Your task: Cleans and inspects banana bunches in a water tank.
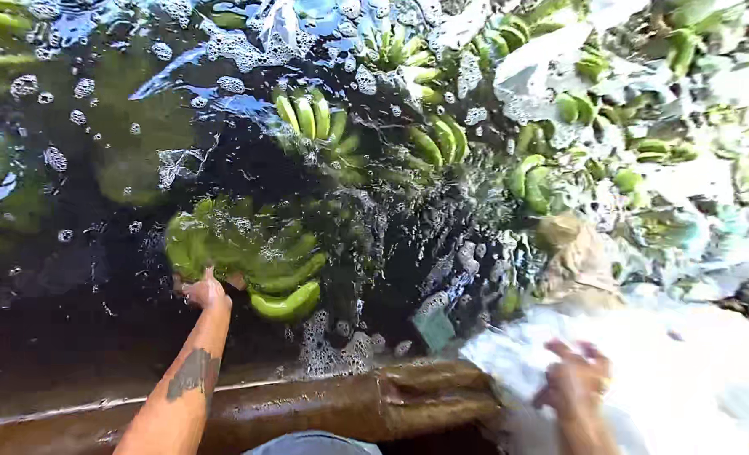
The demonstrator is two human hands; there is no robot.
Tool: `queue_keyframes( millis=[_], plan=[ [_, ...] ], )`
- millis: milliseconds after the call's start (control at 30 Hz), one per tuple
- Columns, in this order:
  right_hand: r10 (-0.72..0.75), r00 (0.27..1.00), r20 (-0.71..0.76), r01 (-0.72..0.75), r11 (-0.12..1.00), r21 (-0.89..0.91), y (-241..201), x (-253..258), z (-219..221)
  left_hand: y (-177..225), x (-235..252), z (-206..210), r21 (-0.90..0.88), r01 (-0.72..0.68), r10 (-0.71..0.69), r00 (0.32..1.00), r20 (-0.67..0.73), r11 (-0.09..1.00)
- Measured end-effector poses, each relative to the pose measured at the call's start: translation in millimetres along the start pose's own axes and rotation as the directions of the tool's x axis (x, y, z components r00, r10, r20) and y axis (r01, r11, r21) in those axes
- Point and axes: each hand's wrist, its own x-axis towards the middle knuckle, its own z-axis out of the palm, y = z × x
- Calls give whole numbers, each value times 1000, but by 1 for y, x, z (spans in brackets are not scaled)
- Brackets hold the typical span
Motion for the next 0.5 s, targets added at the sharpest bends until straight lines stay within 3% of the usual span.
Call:
queue_keyframes(
  millis=[67, 133, 200, 233, 267, 333, 400, 500],
  plan=[
    [-88, 929, 360, 121, 990, -70, -11, -53, 63, -3, -33, -22, -99, 80, -74, 995, 68, 992],
    [-113, 739, 664, 227, 970, -87, -24, -104, 118, -7, -43, -53, -117, 180, -152, 963, 221, 977],
    [-170, 555, 814, 334, 942, -31, -35, -147, 163, -3, -34, -79, -36, 247, -212, 889, 407, 968],
    [-202, 508, 837, 378, 926, -6, -41, -163, 181, -3, -34, -88, 27, 279, -257, 838, 482, 960],
    [-228, 500, 836, 425, 905, -7, -48, -174, 197, -5, -36, -93, 76, 303, -294, 783, 549, 950],
    [-222, 571, 791, 498, 859, -119, -70, -186, 220, -14, -54, -96, 102, 328, -319, 720, 617, 939],
    [-190, 649, 737, 534, 803, -263, -91, -188, 232, -19, -86, -91, 66, 383, -344, 724, 597, 921],
    [-146, 681, 718, 561, 734, -383, -117, -178, 238, -19, -134, -75, -18, 473, -394, 754, 525, 881]
  ],
)
